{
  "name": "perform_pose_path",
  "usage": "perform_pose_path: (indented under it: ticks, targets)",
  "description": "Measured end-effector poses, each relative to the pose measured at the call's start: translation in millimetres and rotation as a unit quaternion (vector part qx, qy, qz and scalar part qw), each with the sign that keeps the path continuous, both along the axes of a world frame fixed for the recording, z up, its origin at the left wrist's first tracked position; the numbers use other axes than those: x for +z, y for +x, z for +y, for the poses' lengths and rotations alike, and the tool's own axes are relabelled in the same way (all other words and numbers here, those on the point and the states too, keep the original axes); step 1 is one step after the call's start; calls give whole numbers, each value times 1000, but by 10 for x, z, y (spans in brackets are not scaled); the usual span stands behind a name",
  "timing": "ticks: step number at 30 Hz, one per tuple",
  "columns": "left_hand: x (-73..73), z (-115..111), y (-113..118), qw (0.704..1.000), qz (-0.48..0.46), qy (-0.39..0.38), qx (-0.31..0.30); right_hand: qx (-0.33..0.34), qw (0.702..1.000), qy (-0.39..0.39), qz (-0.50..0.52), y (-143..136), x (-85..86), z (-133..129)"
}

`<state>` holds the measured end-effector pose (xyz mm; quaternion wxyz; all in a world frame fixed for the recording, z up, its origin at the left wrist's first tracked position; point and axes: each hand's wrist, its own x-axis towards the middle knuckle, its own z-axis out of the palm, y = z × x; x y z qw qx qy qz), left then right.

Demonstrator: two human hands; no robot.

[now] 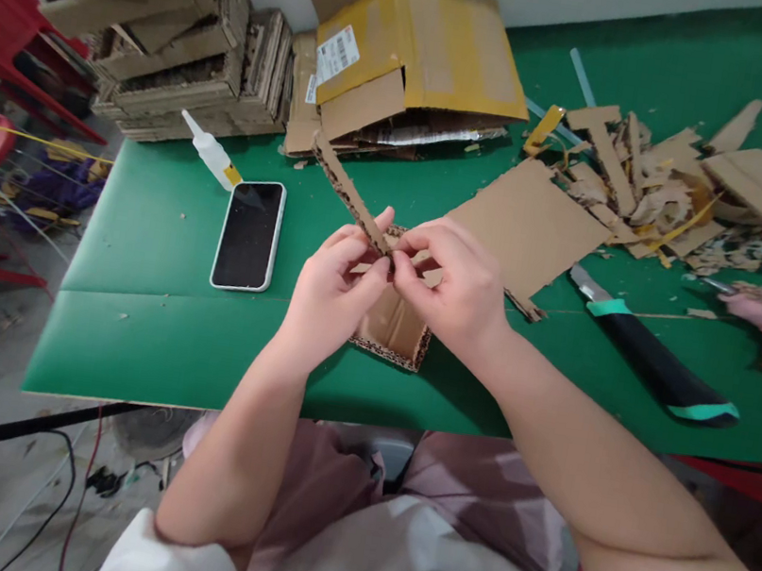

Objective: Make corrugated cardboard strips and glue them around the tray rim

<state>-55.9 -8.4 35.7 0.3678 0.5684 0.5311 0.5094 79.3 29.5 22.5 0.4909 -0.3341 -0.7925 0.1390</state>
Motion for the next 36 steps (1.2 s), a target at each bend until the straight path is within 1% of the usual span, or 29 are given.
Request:
perform_pose_path:
  ticks: [3, 5, 8, 12, 19, 22, 26, 31, 36]
  targets:
    - [11, 4, -26, 998, -49, -26, -10, 13, 1000, -20, 16, 12, 29, -3]
    - [18, 5, -43, 998, -58, -29, -13, 21, 999, -20, 21, 17, 44, -8]
    - [20, 4, -60, 999, -48, -19, -4, 24, 1000, -3, 19, 18, 48, -10]
    - [19, -3, -59, 999, -38, -13, 1, 11, 999, 40, 17, 13, 27, 7]
    - [-8, -7, -31, 1000, -7, 12, 17, -6, 998, 59, -2, 7, -5, 36]
    - [-7, -12, -24, 1000, -8, 8, 16, -7, 998, 62, -3, 4, -12, 42]
    - [5, -10, -24, 1000, -26, -3, 11, -3, 999, 47, 4, -3, -15, 42]
    - [17, -1, -30, 998, -59, -2, -9, 8, 1000, -3, 14, -7, -4, 32]
    - [34, -7, -31, 998, -65, -5, -23, 22, 999, -29, 19, -2, 7, 22]
